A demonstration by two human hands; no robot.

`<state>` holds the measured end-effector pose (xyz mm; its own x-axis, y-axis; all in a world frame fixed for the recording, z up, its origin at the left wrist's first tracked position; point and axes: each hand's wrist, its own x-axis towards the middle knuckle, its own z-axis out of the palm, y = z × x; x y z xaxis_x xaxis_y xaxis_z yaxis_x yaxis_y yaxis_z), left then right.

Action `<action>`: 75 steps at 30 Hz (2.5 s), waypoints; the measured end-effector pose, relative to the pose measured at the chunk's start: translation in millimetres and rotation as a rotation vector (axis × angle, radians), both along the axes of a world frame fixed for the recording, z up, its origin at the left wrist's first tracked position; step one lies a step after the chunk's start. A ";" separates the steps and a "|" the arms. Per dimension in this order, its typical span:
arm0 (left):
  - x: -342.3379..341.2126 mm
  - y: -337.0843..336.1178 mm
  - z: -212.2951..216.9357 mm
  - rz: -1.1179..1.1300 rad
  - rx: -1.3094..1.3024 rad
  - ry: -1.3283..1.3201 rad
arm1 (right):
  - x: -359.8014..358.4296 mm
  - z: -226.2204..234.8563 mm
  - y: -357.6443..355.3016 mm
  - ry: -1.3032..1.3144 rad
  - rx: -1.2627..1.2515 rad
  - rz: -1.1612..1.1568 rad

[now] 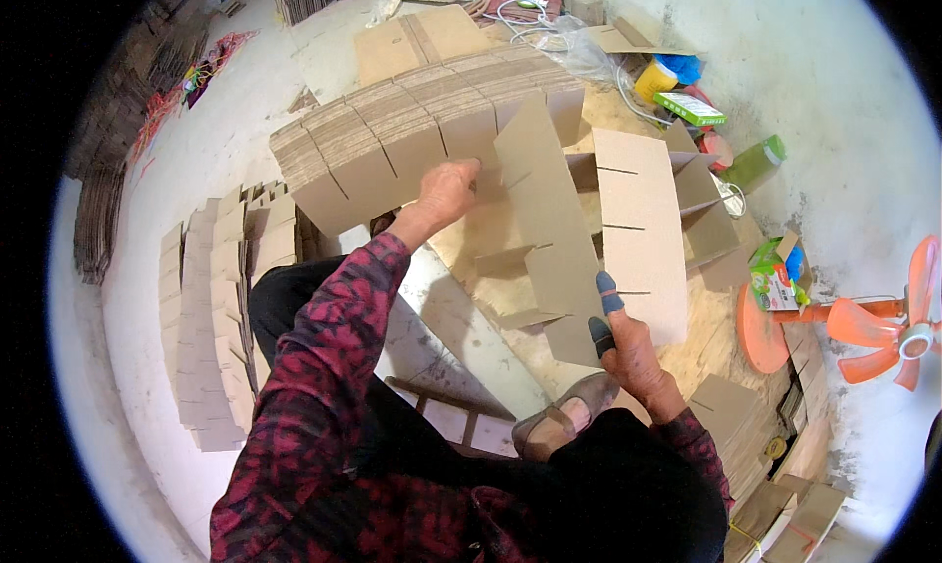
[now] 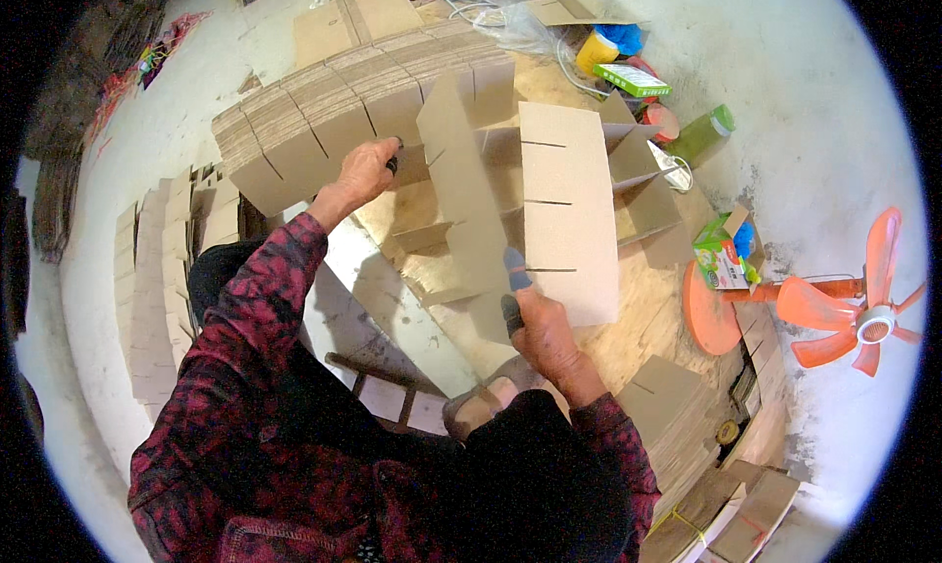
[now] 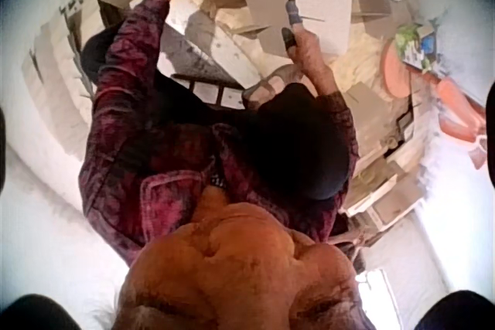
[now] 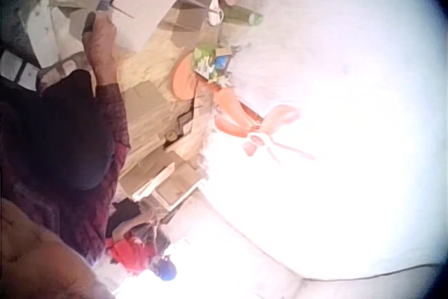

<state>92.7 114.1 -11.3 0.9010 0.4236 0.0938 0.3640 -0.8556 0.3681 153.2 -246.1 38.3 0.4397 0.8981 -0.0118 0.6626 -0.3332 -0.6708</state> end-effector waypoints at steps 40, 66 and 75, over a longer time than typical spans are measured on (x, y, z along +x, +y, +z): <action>-45.3 -192.0 23.3 -0.496 -0.255 0.318 | 77.6 -14.6 -88.0 0.506 0.411 -0.676; -128.5 -189.9 20.6 -0.280 -0.248 0.153 | 8.1 78.9 12.6 -0.038 0.147 0.091; -125.3 -191.2 13.2 -0.300 -0.296 0.181 | 1.6 89.2 18.6 -0.136 0.131 0.139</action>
